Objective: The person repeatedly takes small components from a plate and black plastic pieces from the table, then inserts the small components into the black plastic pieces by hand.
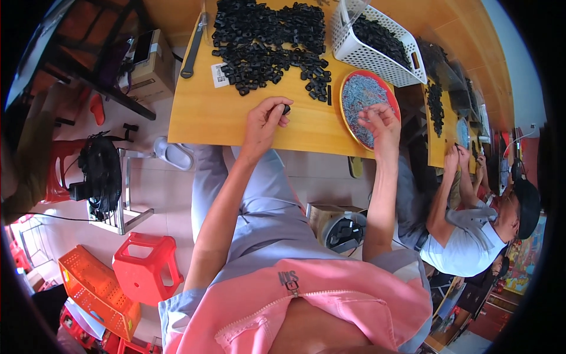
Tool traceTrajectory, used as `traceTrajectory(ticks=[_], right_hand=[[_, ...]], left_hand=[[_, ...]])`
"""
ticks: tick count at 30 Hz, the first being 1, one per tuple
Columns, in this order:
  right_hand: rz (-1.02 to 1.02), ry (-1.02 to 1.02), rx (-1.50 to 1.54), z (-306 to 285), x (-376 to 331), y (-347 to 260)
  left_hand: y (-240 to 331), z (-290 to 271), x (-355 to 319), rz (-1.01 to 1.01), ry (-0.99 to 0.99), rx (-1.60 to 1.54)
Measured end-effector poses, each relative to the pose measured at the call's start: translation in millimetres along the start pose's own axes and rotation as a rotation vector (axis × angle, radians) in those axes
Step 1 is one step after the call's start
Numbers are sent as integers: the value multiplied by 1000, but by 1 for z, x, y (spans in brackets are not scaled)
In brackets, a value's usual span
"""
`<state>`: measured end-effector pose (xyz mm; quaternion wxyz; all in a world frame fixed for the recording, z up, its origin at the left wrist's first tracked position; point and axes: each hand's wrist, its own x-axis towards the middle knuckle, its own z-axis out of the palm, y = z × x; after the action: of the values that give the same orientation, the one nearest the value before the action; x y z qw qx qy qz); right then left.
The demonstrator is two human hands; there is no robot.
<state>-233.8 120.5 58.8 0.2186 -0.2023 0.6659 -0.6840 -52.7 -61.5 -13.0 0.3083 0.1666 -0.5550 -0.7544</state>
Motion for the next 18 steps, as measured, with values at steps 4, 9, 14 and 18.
traceTrajectory(ticks=[4, 9, 14, 18], right_hand=[[3, -141, -37, 64, -17, 12], [-112, -136, -123, 105, -2, 53], [-192, 17, -80, 117, -4, 71], [-145, 3, -102, 111, -4, 67]], left_hand=[[0, -4, 0, 11, 22, -29], [-1, -4, 6, 4, 8, -59], [4, -6, 4, -18, -24, -5], [5, -2, 9, -136, -58, -51]])
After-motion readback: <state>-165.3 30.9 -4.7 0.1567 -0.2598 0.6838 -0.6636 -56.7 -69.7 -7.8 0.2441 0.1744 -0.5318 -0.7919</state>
